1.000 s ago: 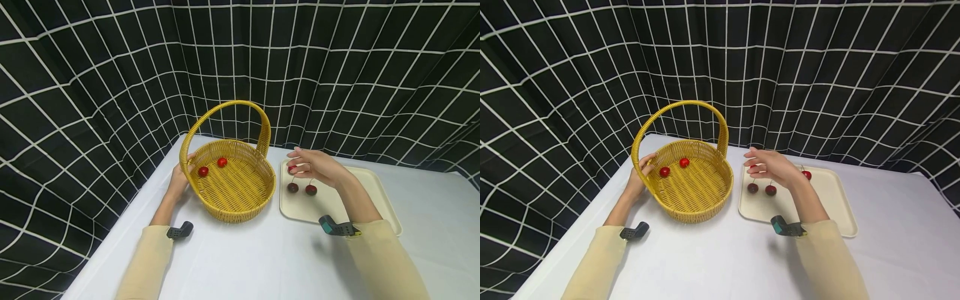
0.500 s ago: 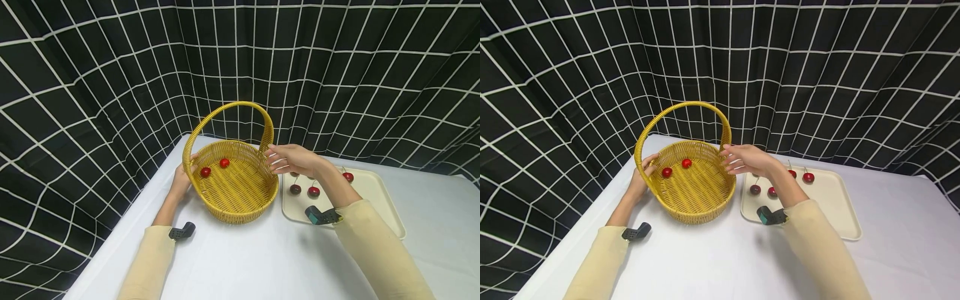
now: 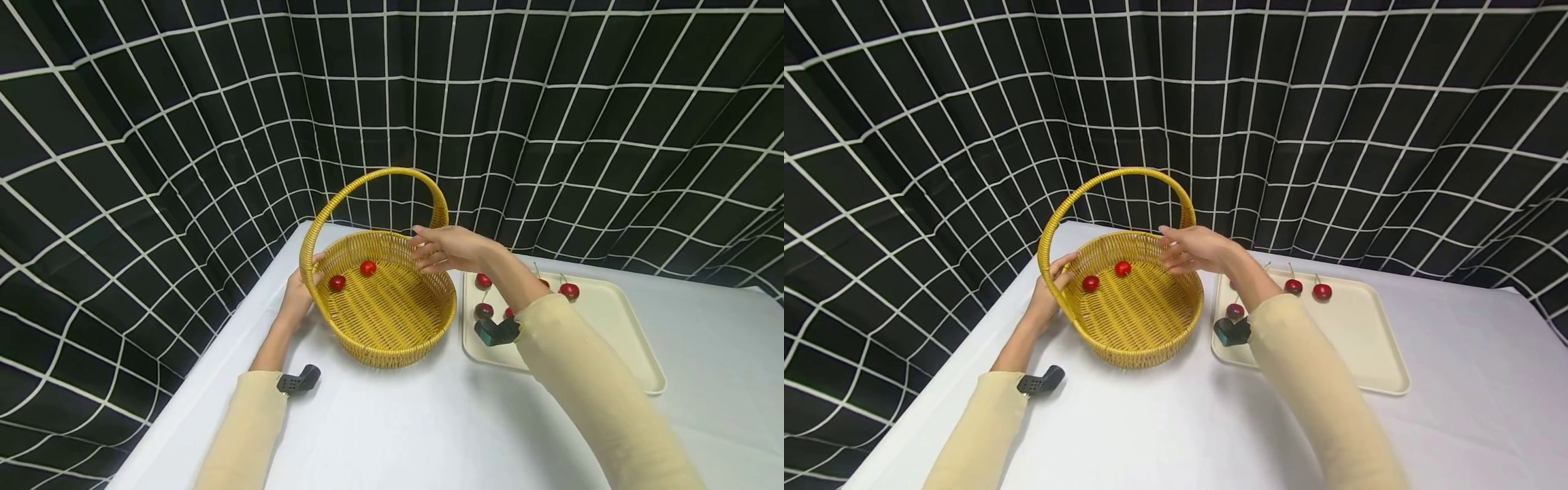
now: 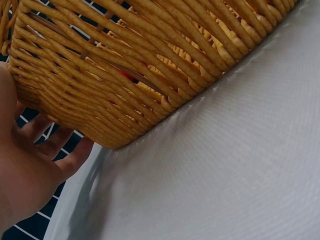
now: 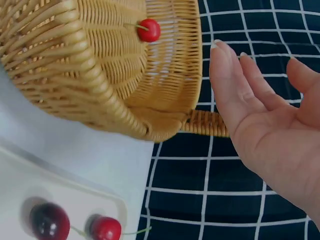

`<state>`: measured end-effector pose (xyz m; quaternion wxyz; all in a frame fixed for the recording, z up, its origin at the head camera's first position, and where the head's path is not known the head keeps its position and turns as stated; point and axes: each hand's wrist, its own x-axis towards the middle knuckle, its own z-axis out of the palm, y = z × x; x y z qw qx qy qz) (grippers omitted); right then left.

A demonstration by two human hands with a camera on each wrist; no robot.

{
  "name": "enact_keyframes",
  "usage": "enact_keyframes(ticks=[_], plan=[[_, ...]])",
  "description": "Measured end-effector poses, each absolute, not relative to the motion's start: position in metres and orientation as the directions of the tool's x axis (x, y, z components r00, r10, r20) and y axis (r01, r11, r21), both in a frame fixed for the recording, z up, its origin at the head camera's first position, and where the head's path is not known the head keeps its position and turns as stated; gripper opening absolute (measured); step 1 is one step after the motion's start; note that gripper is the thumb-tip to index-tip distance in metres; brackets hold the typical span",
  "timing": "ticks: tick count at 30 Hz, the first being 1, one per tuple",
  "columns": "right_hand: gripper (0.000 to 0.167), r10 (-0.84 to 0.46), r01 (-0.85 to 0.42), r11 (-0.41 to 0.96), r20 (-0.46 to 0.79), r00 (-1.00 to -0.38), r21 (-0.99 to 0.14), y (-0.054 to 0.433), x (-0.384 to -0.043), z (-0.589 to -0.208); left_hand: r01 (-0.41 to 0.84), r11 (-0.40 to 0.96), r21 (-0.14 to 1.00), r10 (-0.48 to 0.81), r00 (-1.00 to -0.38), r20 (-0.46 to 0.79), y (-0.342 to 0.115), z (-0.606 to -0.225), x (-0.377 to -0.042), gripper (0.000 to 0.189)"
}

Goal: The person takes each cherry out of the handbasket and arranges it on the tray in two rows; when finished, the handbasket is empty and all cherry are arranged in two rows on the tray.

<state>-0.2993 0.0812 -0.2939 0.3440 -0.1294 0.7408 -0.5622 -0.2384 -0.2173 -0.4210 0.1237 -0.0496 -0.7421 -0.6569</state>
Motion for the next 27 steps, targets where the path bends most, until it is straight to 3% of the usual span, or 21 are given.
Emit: enact_keyframes(ticks=[16, 27], plan=[[0.055, -0.559, 0.216, 0.314, -0.364, -0.745, -0.925, 0.035, -0.31, -0.296, 0.207, 0.121, 0.971, -0.077, -0.973, 0.218, -0.208, -0.396, -0.224, 0.044], [0.055, -0.554, 0.235, 0.307, -0.374, -0.744, -0.922, -0.001, -0.311, -0.317, 0.208, 0.112, 0.972, -0.084, -0.972, 0.217, -0.209, -0.401, -0.224, 0.044]])
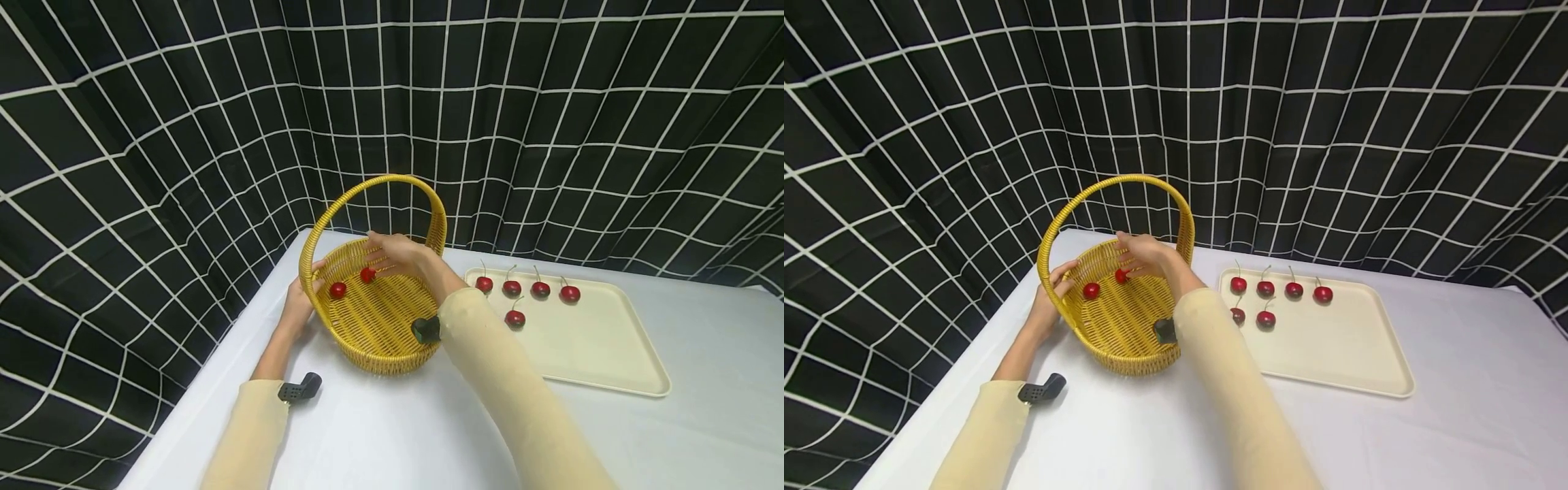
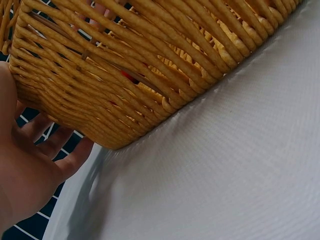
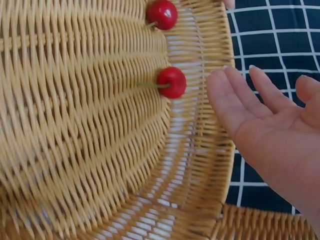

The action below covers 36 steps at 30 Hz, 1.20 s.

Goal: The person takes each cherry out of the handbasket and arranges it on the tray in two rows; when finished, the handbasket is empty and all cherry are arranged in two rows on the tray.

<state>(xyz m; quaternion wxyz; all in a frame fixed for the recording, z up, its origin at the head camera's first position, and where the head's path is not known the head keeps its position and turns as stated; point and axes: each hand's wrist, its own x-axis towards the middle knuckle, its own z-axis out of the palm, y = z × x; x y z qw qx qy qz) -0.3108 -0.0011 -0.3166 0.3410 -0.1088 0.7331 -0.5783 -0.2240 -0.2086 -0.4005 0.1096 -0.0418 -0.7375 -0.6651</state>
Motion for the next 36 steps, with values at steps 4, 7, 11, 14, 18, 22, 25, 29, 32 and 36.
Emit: enact_keyframes(ticks=[4, 7, 11, 14, 18, 22, 25, 29, 32, 36], plan=[[0.054, -0.577, 0.232, 0.294, -0.366, -0.731, -0.927, -0.015, -0.309, -0.321, 0.218, 0.098, 0.971, -0.087, -0.97, 0.227, -0.213, -0.413, -0.233, 0.044], [0.054, -0.602, 0.226, 0.299, -0.368, -0.709, -0.927, -0.028, -0.305, -0.326, 0.22, 0.115, 0.969, -0.104, -0.967, 0.232, -0.216, -0.42, -0.237, 0.044], [0.053, -0.615, 0.223, 0.331, -0.389, -0.685, -0.917, -0.043, -0.299, -0.33, 0.225, 0.136, 0.965, -0.112, -0.964, 0.241, -0.218, -0.423, -0.236, 0.045], [0.052, -0.607, 0.228, 0.355, -0.409, -0.682, -0.907, -0.05, -0.297, -0.333, 0.228, 0.129, 0.965, -0.107, -0.964, 0.242, -0.217, -0.423, -0.237, 0.044], [0.053, -0.58, 0.239, 0.375, -0.428, -0.693, -0.896, -0.054, -0.296, -0.336, 0.236, 0.111, 0.965, -0.098, -0.964, 0.247, -0.217, -0.423, -0.238, 0.044], [0.056, -0.562, 0.27, 0.404, -0.47, -0.681, -0.874, -0.056, -0.296, -0.339, 0.246, 0.101, 0.964, -0.092, -0.962, 0.255, -0.216, -0.424, -0.238, 0.043], [0.058, -0.558, 0.308, 0.422, -0.511, -0.654, -0.853, -0.057, -0.297, -0.343, 0.237, 0.106, 0.966, -0.102, -0.963, 0.248, -0.216, -0.424, -0.239, 0.043], [0.059, -0.552, 0.348, 0.415, -0.537, -0.638, -0.841, -0.058, -0.297, -0.348, 0.23, 0.119, 0.966, -0.102, -0.965, 0.242, -0.215, -0.423, -0.239, 0.043], [0.059, -0.55, 0.36, 0.405, -0.538, -0.639, -0.84, -0.058, -0.298, -0.349, 0.232, 0.122, 0.965, -0.103, -0.964, 0.245, -0.215, -0.423, -0.239, 0.044], [0.059, -0.557, 0.375, 0.4, -0.547, -0.626, -0.836, -0.059, -0.299, -0.35, 0.226, 0.115, 0.967, -0.108, -0.965, 0.238, -0.216, -0.424, -0.24, 0.044]])
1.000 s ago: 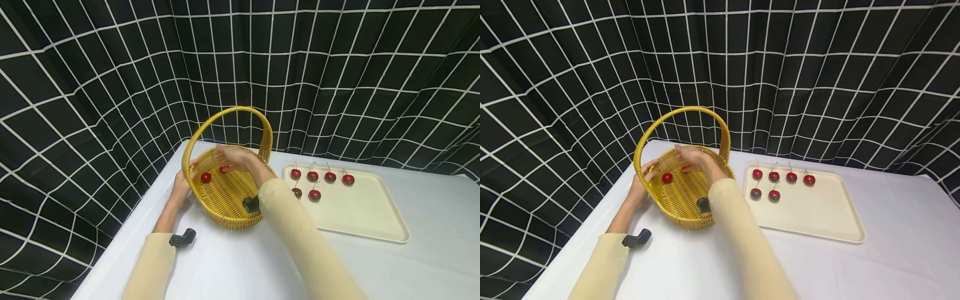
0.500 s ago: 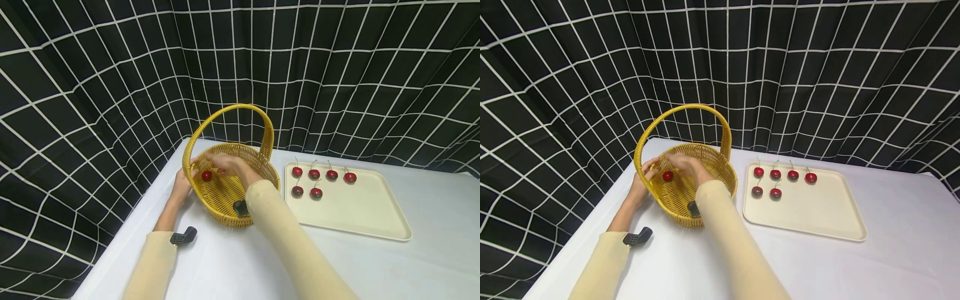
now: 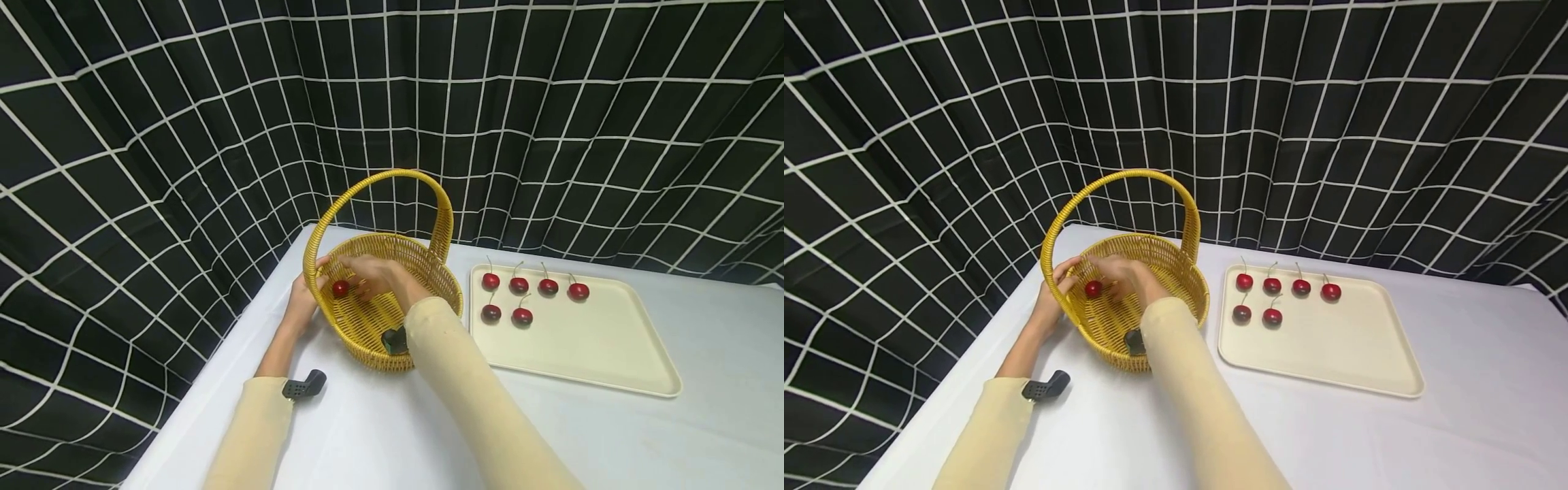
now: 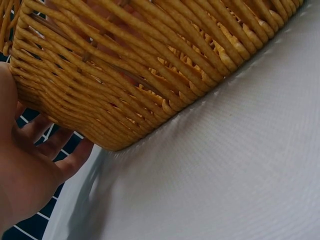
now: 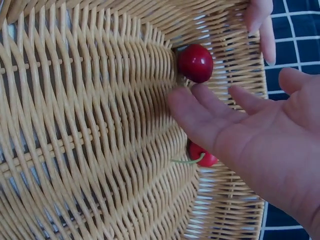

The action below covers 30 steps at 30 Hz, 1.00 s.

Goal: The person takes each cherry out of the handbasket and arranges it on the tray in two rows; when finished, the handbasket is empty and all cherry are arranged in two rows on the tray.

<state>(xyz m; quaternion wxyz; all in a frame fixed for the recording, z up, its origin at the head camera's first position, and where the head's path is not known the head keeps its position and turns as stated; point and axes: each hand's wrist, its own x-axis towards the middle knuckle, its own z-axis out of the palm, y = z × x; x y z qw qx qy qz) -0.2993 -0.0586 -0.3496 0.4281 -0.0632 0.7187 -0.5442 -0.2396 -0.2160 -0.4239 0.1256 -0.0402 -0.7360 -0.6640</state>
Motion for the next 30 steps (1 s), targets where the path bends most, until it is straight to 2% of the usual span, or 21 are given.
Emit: enact_keyframes(ticks=[10, 19, 30], plan=[[0.055, -0.593, 0.406, 0.375, -0.553, -0.586, -0.833, -0.06, -0.297, -0.351, 0.233, 0.115, 0.966, -0.11, -0.963, 0.246, -0.215, -0.425, -0.24, 0.044], [0.054, -0.633, 0.417, 0.417, -0.587, -0.505, -0.808, -0.064, -0.291, -0.35, 0.238, 0.109, 0.965, -0.107, -0.963, 0.249, -0.214, -0.421, -0.235, 0.044], [0.054, -0.647, 0.375, 0.412, -0.557, -0.521, -0.83, -0.063, -0.289, -0.347, 0.242, 0.11, 0.964, -0.112, -0.961, 0.254, -0.214, -0.422, -0.238, 0.046]])
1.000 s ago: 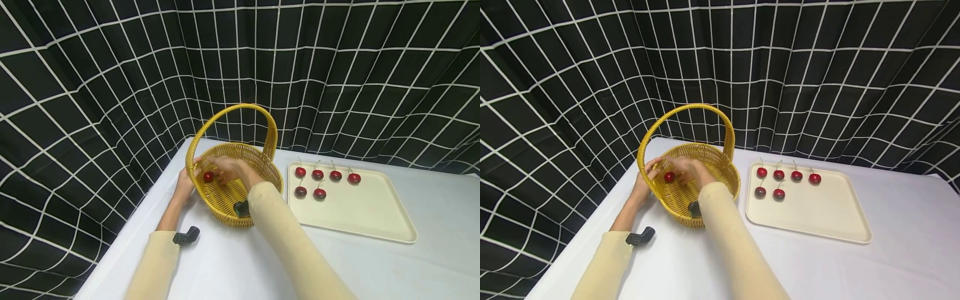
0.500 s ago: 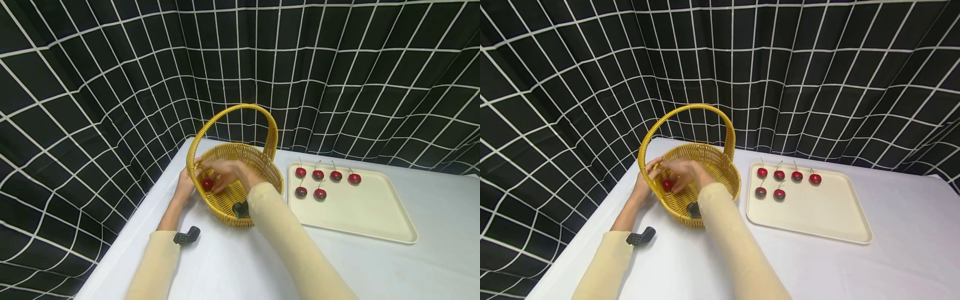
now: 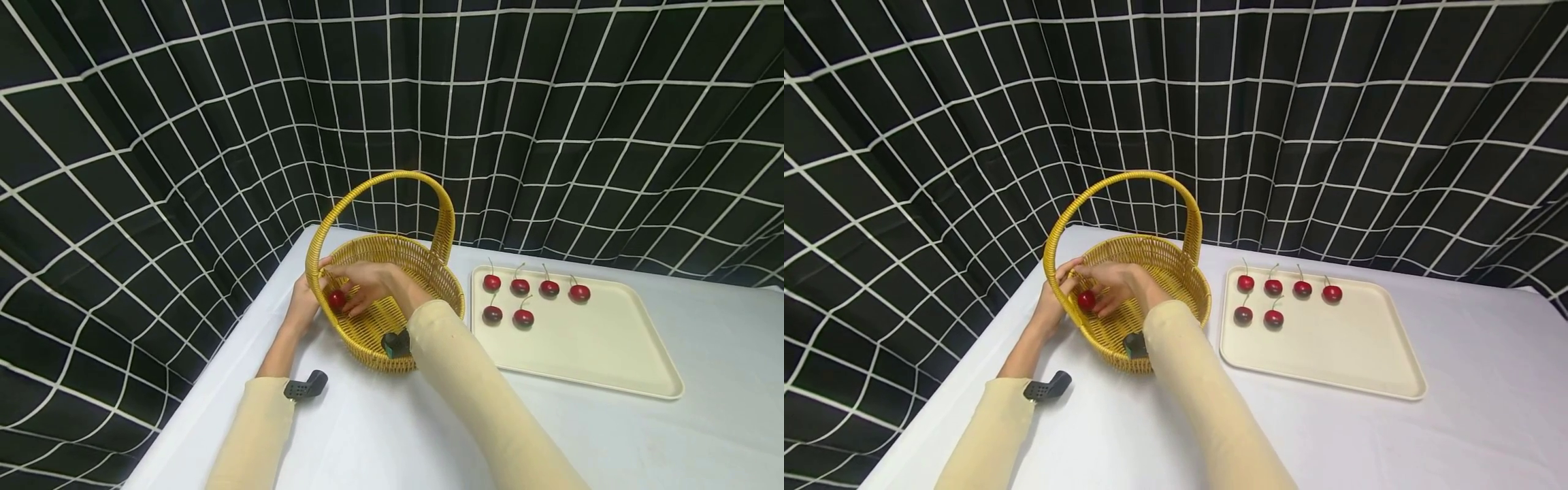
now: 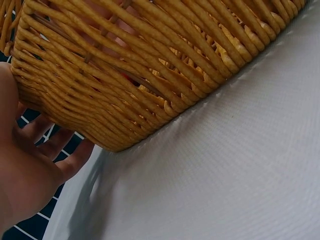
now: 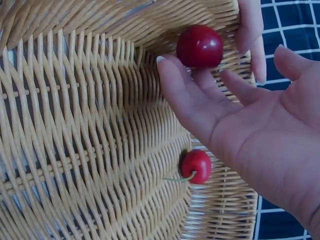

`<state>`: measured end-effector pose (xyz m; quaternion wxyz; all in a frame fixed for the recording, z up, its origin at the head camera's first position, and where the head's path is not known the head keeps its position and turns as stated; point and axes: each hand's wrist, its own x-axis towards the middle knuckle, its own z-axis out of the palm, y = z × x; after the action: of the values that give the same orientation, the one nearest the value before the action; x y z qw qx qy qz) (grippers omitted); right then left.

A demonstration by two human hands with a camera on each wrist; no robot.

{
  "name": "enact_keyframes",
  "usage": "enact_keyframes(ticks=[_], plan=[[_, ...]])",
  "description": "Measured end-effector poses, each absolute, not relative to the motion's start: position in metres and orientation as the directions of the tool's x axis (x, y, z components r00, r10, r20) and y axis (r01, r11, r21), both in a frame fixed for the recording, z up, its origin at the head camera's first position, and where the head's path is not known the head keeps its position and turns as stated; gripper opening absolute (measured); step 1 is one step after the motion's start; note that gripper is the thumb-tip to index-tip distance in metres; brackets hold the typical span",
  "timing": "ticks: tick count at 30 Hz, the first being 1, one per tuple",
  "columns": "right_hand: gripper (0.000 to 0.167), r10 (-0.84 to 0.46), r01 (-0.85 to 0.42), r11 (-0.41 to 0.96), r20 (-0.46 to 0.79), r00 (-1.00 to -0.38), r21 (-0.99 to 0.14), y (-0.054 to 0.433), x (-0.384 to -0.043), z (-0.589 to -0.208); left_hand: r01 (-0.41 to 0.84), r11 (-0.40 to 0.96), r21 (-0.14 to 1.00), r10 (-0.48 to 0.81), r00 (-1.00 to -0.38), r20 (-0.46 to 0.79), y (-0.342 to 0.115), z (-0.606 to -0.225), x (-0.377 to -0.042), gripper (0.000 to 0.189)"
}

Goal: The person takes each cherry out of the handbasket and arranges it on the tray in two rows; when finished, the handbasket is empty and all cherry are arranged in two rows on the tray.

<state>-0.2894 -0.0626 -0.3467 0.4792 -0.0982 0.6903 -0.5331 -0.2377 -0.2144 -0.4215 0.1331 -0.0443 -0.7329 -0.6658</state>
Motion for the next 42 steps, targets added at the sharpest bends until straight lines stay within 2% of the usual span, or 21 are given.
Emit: enact_keyframes(ticks=[6, 9, 19, 27, 31, 38, 42], plan=[[0.038, -0.695, 0.344, 0.399, -0.525, -0.49, -0.85, -0.065, -0.289, -0.347, 0.237, 0.086, 0.968, -0.092, -0.965, 0.245, -0.215, -0.421, -0.237, 0.046], [0.035, -0.705, 0.347, 0.388, -0.517, -0.486, -0.854, -0.066, -0.289, -0.348, 0.237, 0.086, 0.968, -0.092, -0.965, 0.244, -0.216, -0.422, -0.236, 0.044], [0.056, -0.72, 0.38, 0.346, -0.502, -0.479, -0.858, -0.066, -0.288, -0.35, 0.236, 0.124, 0.964, -0.1, -0.963, 0.248, -0.216, -0.422, -0.236, 0.043], [0.07, -0.677, 0.381, 0.323, -0.493, -0.547, -0.866, -0.054, -0.291, -0.348, 0.245, 0.123, 0.962, -0.096, -0.962, 0.257, -0.216, -0.421, -0.237, 0.043], [0.076, -0.684, 0.366, 0.316, -0.477, -0.552, -0.875, -0.043, -0.294, -0.348, 0.241, 0.124, 0.963, -0.093, -0.963, 0.253, -0.217, -0.422, -0.238, 0.043], [0.075, -0.732, 0.344, 0.282, -0.432, -0.526, -0.896, -0.02, -0.301, -0.347, 0.255, 0.121, 0.959, -0.099, -0.959, 0.267, -0.216, -0.423, -0.24, 0.042], [0.059, -0.735, 0.343, 0.277, -0.428, -0.527, -0.898, -0.007, -0.304, -0.345, 0.254, 0.118, 0.96, -0.103, -0.958, 0.266, -0.216, -0.423, -0.24, 0.043]])
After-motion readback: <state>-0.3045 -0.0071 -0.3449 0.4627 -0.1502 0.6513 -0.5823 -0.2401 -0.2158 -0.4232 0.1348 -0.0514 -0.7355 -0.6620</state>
